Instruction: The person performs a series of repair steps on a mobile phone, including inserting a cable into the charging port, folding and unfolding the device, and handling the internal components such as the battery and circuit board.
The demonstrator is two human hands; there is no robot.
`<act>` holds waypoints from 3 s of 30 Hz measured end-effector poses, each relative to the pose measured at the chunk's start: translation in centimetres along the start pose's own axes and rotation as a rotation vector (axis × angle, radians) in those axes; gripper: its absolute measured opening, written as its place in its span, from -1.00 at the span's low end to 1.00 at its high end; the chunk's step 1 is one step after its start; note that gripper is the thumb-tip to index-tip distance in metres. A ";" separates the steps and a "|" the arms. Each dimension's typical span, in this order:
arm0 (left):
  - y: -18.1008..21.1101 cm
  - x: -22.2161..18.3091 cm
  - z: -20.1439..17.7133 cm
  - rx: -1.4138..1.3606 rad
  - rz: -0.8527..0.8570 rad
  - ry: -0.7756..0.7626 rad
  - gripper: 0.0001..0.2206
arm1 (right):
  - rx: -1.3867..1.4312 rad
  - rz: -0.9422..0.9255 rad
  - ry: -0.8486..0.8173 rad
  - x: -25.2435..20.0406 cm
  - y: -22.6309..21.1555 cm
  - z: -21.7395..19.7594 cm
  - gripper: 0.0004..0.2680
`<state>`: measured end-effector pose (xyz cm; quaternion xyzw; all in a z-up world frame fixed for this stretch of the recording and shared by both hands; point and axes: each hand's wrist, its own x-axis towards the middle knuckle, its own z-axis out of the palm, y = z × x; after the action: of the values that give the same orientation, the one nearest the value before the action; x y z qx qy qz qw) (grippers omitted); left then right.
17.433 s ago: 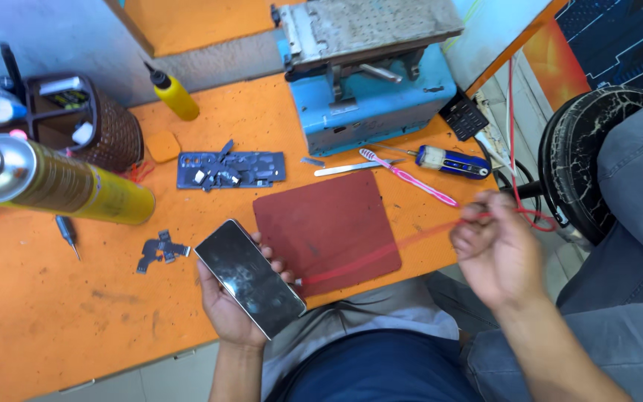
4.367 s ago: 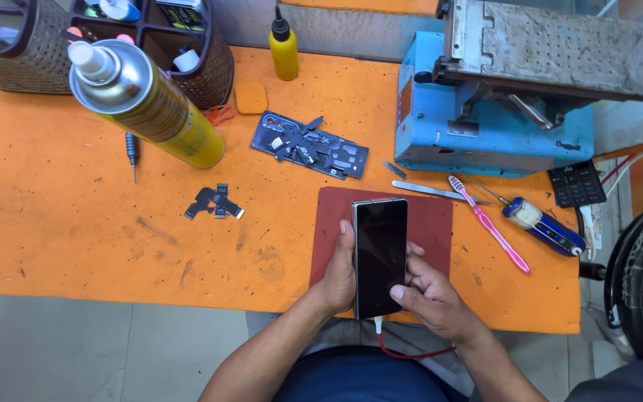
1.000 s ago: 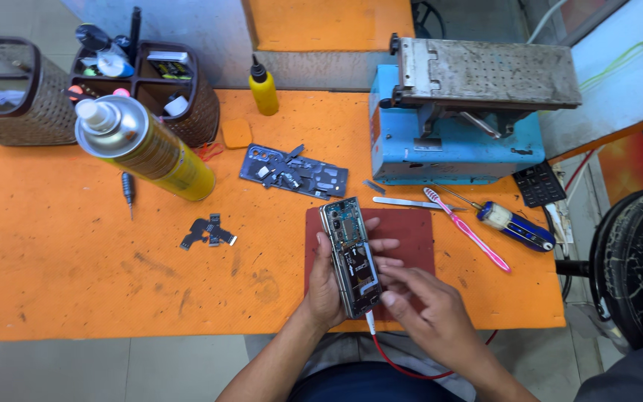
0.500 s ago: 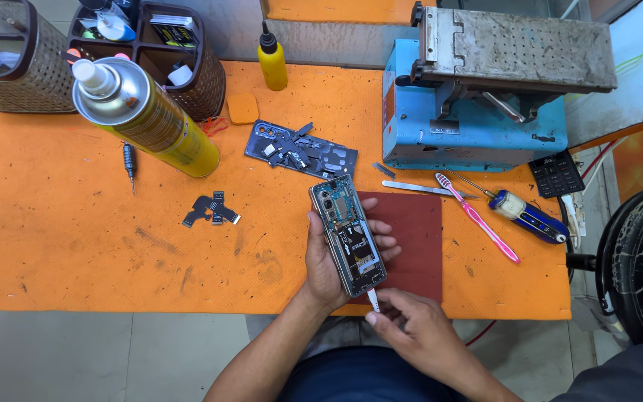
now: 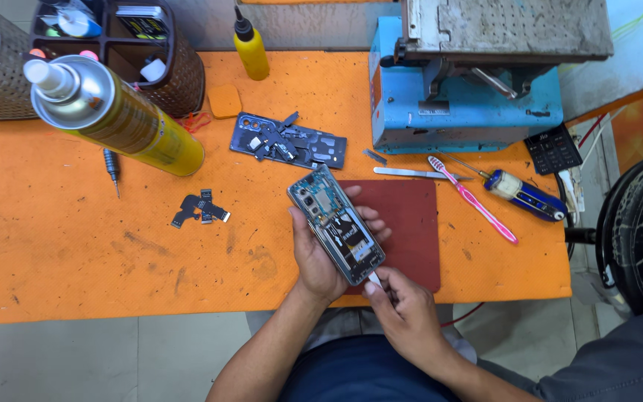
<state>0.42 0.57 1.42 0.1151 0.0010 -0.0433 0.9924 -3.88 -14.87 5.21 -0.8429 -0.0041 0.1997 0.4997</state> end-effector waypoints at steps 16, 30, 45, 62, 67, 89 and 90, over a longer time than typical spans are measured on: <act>-0.4 0.0 0.3 0.111 0.045 0.156 -0.10 | -0.382 -0.621 0.183 0.0 -5.0 -2.9 -0.70; -0.2 -0.7 0.4 0.169 -0.012 0.034 -0.10 | -0.460 -0.635 0.079 3.5 -5.8 -4.0 -0.65; 0.3 -0.3 1.3 0.243 -0.089 0.047 -0.17 | 1.101 0.151 -0.472 4.9 -0.4 -5.0 -0.74; 0.5 -0.5 0.7 0.072 -0.206 -0.018 -0.11 | 0.044 -0.284 -0.009 4.4 -0.8 -6.6 -0.88; 0.3 -0.9 0.1 0.114 -0.303 -0.108 -0.11 | 0.244 -0.373 -0.026 5.3 -3.0 -6.6 -0.84; -0.3 -0.4 0.8 0.211 -0.004 0.133 -0.23 | -0.173 -0.365 -0.007 -0.5 -1.7 -3.1 -0.81; -0.6 -0.4 0.5 0.212 -0.022 0.116 -0.23 | -0.173 -0.361 0.017 -0.6 -1.9 -3.1 -0.81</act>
<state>-0.01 -0.09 1.82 0.2217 0.0552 -0.0472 0.9724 -3.02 -16.67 8.34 -0.8699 -0.1678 0.0986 0.4532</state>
